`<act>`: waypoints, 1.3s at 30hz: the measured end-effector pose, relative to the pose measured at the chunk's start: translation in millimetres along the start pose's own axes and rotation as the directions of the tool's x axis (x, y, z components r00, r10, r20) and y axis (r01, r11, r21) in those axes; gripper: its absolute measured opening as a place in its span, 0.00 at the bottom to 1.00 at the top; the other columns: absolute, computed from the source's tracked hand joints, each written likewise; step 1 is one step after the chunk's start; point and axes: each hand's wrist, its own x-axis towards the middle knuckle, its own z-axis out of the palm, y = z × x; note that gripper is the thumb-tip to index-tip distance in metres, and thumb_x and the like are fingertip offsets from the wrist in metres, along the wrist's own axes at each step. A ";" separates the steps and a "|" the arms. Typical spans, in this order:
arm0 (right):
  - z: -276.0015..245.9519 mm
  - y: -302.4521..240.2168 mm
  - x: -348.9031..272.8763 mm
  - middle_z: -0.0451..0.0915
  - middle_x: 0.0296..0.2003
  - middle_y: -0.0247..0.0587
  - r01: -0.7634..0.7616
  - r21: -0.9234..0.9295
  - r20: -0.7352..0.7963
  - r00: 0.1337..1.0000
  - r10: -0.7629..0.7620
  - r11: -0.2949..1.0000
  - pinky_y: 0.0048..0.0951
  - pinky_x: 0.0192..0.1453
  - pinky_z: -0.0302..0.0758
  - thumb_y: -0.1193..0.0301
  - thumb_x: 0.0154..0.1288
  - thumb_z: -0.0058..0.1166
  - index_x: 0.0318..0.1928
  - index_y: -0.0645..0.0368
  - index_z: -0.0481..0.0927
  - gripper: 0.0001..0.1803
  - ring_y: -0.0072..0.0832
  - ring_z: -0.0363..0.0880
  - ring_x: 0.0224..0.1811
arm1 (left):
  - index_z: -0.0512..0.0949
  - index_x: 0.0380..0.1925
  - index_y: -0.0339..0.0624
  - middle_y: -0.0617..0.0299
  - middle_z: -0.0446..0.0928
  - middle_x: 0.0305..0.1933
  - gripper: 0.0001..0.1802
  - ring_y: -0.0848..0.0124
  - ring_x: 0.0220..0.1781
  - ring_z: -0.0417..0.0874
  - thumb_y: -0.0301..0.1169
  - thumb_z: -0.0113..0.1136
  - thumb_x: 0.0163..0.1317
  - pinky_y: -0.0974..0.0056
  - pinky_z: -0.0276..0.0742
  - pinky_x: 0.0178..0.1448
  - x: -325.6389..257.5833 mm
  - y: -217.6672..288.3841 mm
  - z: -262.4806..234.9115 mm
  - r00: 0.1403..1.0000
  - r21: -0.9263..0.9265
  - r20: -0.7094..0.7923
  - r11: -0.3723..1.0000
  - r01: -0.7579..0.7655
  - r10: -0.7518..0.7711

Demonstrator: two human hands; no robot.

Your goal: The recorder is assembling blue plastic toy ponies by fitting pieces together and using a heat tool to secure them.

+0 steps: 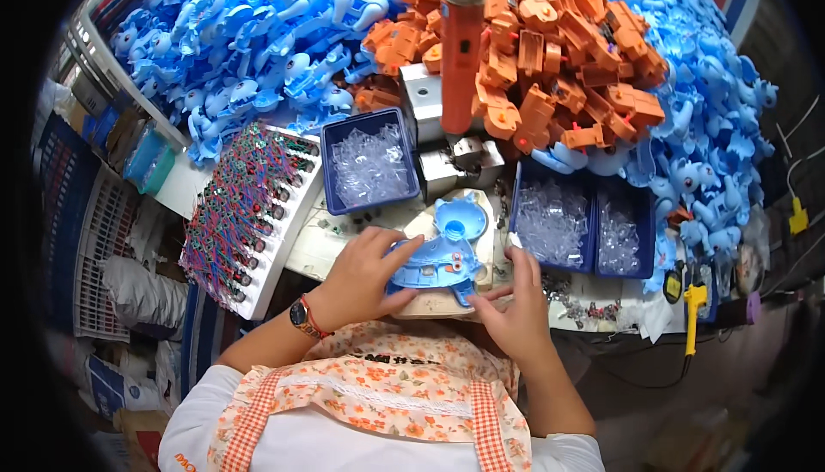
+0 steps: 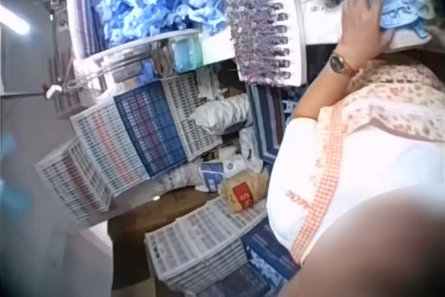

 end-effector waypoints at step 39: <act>34.3 -55.3 62.8 0.79 0.50 0.44 0.385 0.236 -0.031 0.921 -0.389 0.892 0.31 0.53 0.77 0.72 0.57 0.67 0.57 0.65 0.75 0.27 0.32 0.80 0.50 | 0.68 0.62 0.37 0.56 0.79 0.55 0.24 0.67 0.52 0.83 0.29 0.59 0.68 0.63 0.83 0.50 32.0 -25.8 0.6 0.902 -0.984 0.170 -0.027 0.173 -0.396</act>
